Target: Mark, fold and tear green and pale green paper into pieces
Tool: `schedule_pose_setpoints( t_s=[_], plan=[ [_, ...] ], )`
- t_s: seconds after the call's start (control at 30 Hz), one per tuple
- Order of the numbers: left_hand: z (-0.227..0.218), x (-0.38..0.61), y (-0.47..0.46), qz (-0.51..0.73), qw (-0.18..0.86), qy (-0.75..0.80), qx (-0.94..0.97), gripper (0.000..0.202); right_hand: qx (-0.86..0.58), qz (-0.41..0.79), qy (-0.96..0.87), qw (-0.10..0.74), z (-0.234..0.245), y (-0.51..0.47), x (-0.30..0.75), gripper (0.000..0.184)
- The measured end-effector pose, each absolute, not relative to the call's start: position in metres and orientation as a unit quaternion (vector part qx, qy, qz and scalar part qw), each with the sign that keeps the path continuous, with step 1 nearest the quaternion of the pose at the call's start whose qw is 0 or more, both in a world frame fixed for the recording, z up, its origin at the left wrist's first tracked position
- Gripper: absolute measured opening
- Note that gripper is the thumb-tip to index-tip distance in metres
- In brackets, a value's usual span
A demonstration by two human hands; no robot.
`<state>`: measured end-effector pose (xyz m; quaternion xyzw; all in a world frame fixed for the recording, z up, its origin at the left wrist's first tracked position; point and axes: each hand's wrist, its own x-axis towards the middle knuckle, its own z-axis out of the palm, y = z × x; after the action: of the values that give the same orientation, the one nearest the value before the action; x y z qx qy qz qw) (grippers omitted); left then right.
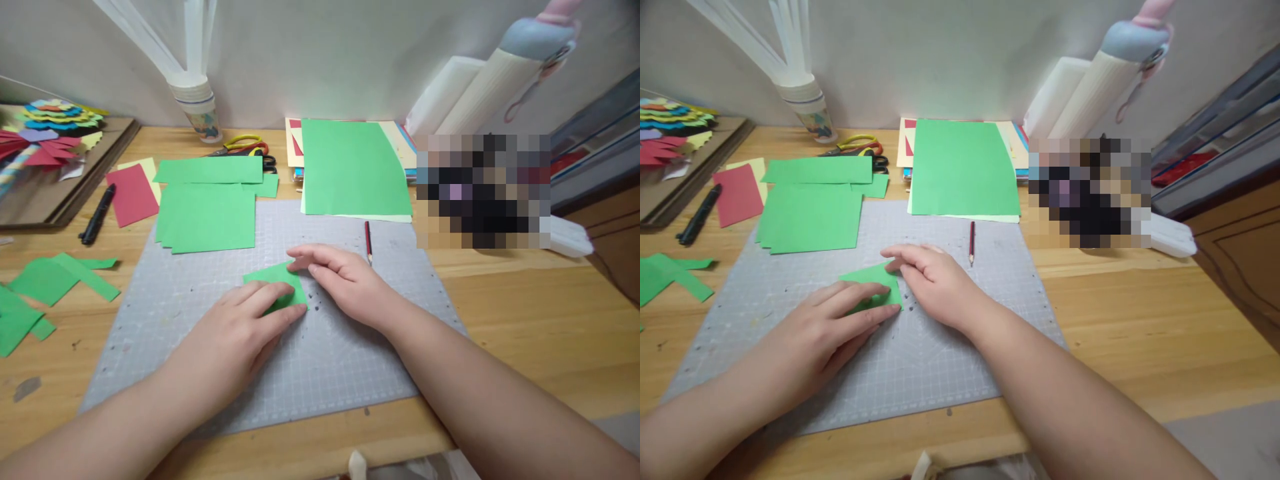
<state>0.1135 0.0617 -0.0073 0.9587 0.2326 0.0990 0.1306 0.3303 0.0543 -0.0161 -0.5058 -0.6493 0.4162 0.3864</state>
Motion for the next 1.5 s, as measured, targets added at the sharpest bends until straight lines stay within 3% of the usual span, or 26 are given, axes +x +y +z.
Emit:
schedule_pose_setpoints(
  t_s=[1.5],
  plan=[
    [-0.0051,0.1141,0.0648,0.104,0.09,0.218,0.966,0.036,-0.513,0.435,-0.637,0.375,-0.0166,0.0542,0.3297,0.034]
  ],
)
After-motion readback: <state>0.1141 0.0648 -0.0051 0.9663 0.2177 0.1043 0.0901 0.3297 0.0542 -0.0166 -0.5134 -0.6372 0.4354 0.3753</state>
